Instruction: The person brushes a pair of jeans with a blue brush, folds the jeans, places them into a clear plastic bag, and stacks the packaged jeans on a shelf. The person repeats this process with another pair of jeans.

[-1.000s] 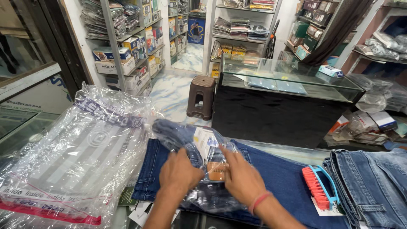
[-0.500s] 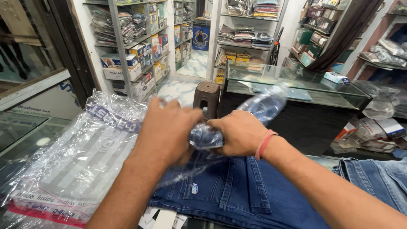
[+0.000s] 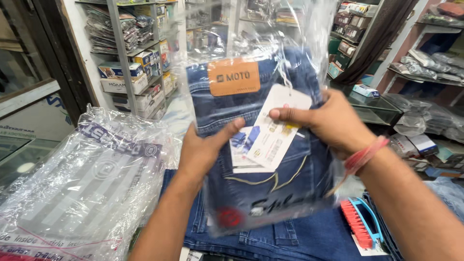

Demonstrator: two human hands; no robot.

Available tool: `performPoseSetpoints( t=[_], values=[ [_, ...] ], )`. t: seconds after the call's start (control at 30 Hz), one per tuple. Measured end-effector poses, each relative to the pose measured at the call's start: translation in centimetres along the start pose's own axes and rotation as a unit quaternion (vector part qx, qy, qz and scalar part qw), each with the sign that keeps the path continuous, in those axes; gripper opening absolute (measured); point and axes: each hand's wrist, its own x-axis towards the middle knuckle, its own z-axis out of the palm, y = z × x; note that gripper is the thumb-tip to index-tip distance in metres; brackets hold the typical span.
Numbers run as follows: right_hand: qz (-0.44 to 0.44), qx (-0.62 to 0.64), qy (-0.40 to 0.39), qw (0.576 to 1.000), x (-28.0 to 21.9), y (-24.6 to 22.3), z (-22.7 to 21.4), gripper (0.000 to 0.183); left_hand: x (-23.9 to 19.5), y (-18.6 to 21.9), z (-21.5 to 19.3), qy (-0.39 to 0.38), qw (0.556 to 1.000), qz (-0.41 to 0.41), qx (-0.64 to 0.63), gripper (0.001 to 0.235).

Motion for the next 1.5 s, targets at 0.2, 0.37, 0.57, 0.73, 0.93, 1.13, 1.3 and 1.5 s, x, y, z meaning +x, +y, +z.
performPoseSetpoints(
  t=[0.2,0.37,0.57,0.73,0.93,1.13,1.3,1.5],
  values=[
    [0.159,0.227,-0.034,0.96,-0.5,8.3,0.4,0.044,-1.2,2.0,-0.5,-0.051,0.994,-0.1,0.018,0.042],
    [0.163,0.285,-0.029,0.944,-0.8,10.8,-0.3,0.045,-1.0,1.6,-0.5,-0.069,0.994,-0.032,-0.081,0.045],
    [0.088,0.293,-0.015,0.952,0.6,8.7,-1.5,0.045,1.0,2.0,1.2,0.045,0.991,0.06,-0.106,0.04],
    [0.153,0.331,0.059,0.929,1.6,7.9,-0.9,0.051,1.0,2.5,1.9,0.13,0.991,0.031,-0.025,0.041],
    [0.197,0.355,0.117,0.906,4.7,11.2,-1.8,0.028,2.0,2.1,2.2,0.223,0.975,-0.015,-0.019,0.038],
    [0.16,0.281,0.035,0.946,5.0,14.4,-3.8,0.031,3.4,1.0,2.8,0.27,0.955,-0.109,0.056,0.05],
    [0.143,0.339,-0.104,0.924,0.3,15.0,-3.6,0.048,5.6,-1.2,2.7,0.326,0.939,-0.11,-0.012,0.051],
    [0.127,0.262,-0.099,0.952,-3.3,14.9,-1.0,0.066,7.0,-3.7,2.4,0.262,0.954,-0.055,-0.133,0.045]
  ],
)
